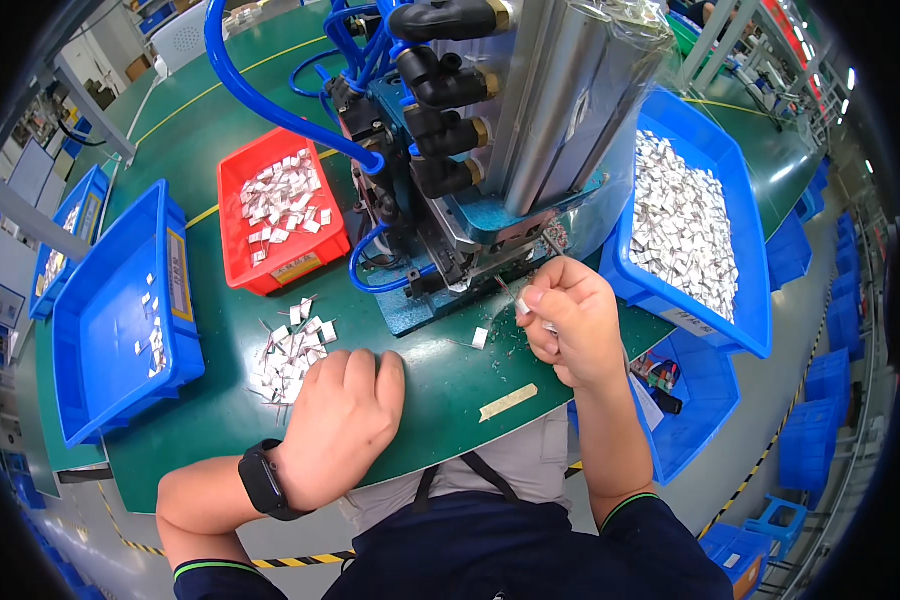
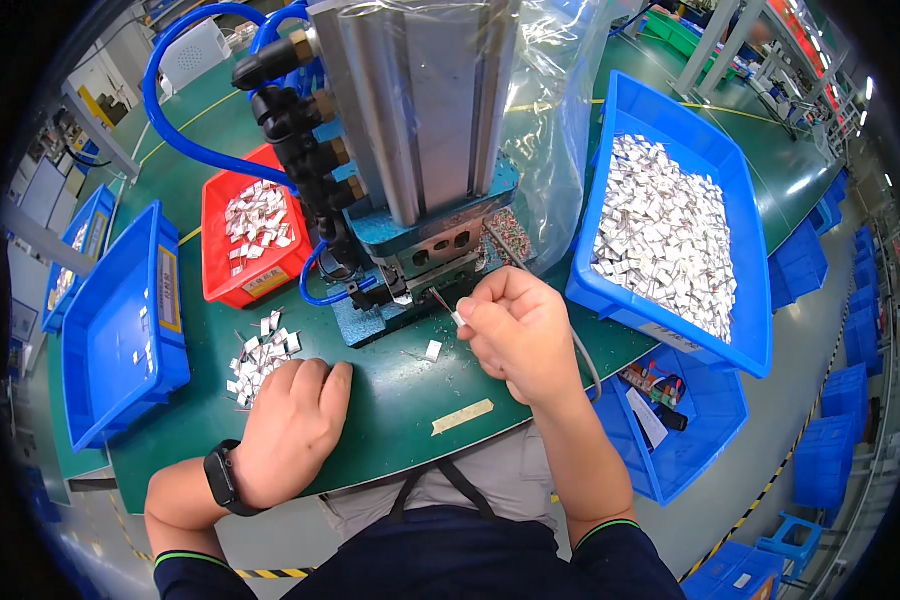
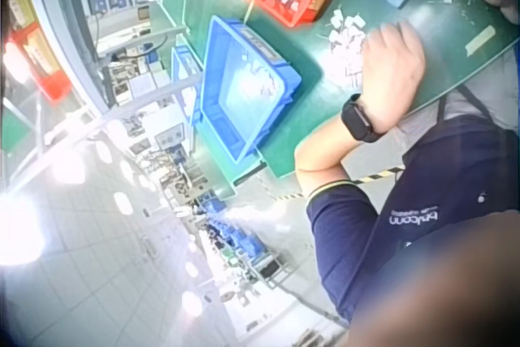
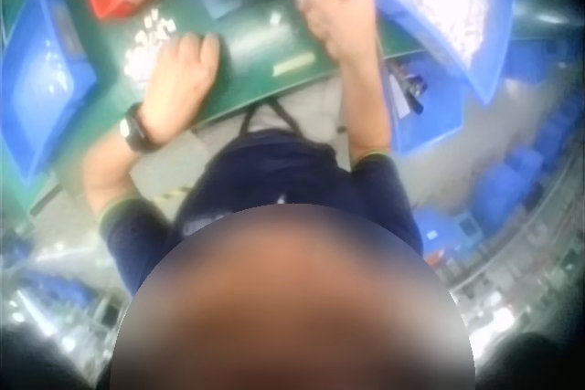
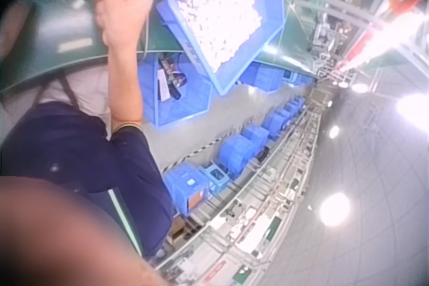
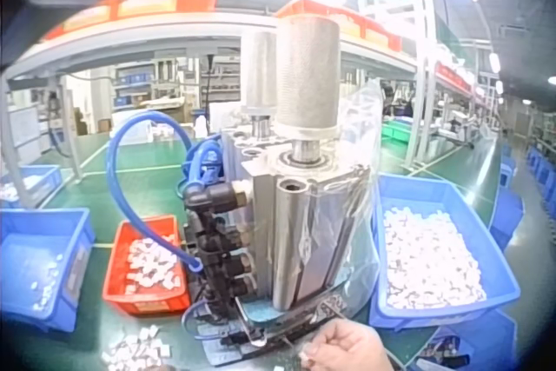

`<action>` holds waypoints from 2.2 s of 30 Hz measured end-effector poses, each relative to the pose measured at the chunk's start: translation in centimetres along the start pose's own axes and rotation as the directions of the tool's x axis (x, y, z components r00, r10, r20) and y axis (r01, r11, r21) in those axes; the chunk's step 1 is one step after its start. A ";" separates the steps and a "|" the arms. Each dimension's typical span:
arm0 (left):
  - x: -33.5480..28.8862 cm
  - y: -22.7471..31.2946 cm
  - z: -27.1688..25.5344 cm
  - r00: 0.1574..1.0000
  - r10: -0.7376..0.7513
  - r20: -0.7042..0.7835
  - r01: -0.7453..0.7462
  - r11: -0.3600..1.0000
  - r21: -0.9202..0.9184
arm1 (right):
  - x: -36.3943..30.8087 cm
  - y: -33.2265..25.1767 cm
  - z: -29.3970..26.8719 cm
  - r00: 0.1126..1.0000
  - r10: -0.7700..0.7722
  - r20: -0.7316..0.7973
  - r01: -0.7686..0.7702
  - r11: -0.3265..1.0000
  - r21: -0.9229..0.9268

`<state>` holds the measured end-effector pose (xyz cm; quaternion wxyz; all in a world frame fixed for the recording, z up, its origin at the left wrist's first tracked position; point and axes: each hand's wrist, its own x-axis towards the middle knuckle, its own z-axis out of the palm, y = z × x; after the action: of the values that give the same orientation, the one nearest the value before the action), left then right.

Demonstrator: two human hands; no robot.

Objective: The person assembles small electronic components by hand at a factory workstation. They pick up white rectangular parts and thin metal wires, insert the wires into the parts, and place the assembled units into a red bin. The person also uses a machine to process the components, repeatedly inserting and removing them from a fixture.

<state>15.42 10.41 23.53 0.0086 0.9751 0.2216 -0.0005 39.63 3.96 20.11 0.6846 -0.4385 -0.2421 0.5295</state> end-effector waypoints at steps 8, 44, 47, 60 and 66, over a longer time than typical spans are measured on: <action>2.0 -1.1 -0.3 0.977 -0.212 0.011 0.096 0.392 -0.915 | -0.2 -0.3 0.5 0.901 0.328 0.283 -0.380 0.912 0.152; 1.3 1.1 4.2 0.991 -0.095 -0.097 -0.070 0.253 -0.965 | 1.4 -2.1 0.6 0.987 0.134 -0.086 -0.150 0.965 -0.213; 1.2 1.1 4.3 0.991 -0.089 -0.100 -0.074 0.262 -0.962 | 1.4 -2.1 0.7 0.988 0.122 -0.098 -0.139 0.969 -0.202; 1.2 1.2 3.3 0.981 -0.054 -0.188 -0.141 0.470 -0.871 | 1.5 -1.6 1.0 0.989 0.112 -0.098 -0.126 0.981 -0.145; 0.3 -0.9 -1.6 0.975 -0.054 -0.216 0.039 0.997 -0.072 | 1.0 -0.8 0.0 0.997 0.072 -0.034 -0.076 0.988 -0.133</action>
<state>15.33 11.40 25.10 0.0173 0.9630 0.2437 0.1134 40.42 4.87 20.68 0.6369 -0.4997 -0.2507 0.5309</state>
